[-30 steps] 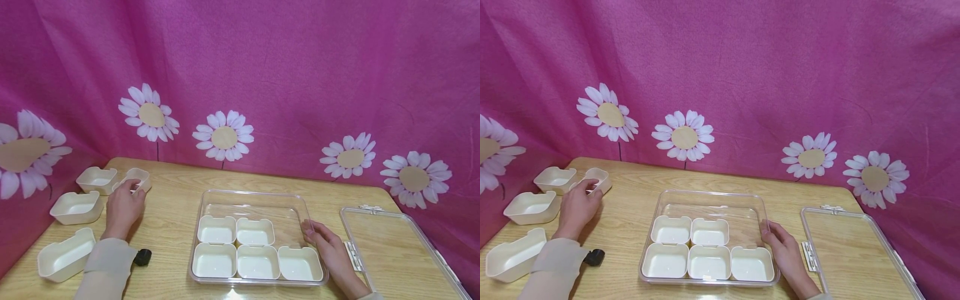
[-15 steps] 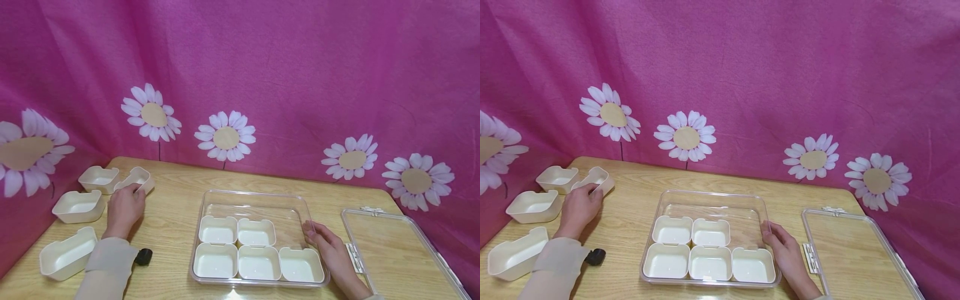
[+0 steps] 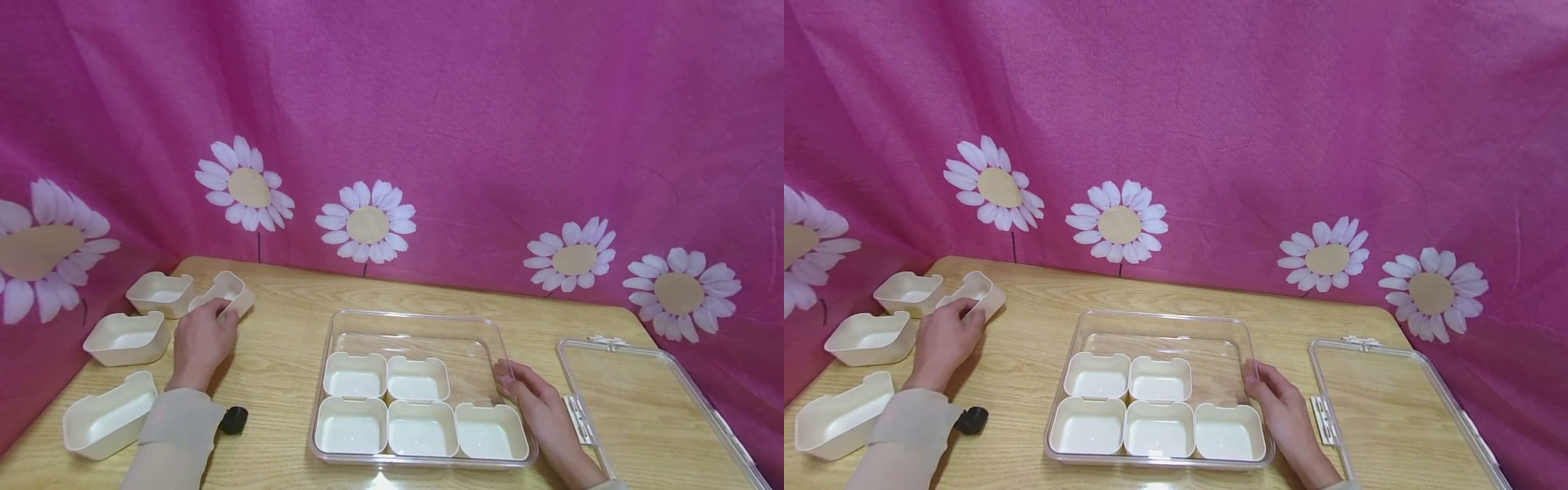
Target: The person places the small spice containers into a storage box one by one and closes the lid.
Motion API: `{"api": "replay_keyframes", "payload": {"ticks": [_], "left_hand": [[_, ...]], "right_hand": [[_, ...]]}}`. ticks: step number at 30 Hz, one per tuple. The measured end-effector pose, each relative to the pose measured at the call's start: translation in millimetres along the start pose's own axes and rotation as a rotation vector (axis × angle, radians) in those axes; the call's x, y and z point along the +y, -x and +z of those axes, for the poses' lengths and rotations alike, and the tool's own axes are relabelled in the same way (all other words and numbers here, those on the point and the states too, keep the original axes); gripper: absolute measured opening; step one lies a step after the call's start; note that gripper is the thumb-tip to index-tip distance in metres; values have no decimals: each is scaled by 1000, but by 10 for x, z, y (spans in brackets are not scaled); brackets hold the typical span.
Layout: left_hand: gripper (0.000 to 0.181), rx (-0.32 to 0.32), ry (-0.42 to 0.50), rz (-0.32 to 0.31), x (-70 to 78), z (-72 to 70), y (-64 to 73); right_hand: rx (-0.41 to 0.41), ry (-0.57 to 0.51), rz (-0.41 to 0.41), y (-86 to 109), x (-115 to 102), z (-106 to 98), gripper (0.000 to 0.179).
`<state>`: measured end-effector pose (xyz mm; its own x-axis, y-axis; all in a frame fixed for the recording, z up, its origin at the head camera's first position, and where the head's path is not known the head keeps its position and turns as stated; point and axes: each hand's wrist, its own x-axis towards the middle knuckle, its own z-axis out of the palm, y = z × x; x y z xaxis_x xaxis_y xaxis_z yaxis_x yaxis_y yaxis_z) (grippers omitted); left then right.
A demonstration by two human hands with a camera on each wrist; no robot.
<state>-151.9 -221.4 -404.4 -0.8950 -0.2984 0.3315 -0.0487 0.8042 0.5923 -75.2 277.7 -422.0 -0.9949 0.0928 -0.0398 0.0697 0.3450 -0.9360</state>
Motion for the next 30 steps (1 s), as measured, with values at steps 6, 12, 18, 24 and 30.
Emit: {"api": "replay_keyframes", "payload": {"ticks": [6, 12, 18, 24, 30], "left_hand": [[32, -16, -2, -18, 22, -22, -8], [33, -11, 8, -30, 38, -35, -14], [32, 21, 15, 0, 105, -58, -21], [29, 58, 38, 69, 255, -111, -10], [27, 80, 62, 146, 459, -171, 16]], "right_hand": [[7, 4, -14, 4, 12, 2, 44], [12, 12, -9, 4, 18, 0, 44], [16, 26, 14, 1, 2, 3, 44], [14, 13, -2, -3, -1, 8, 44], [14, 17, 15, -2, 3, 2, 45]]}}
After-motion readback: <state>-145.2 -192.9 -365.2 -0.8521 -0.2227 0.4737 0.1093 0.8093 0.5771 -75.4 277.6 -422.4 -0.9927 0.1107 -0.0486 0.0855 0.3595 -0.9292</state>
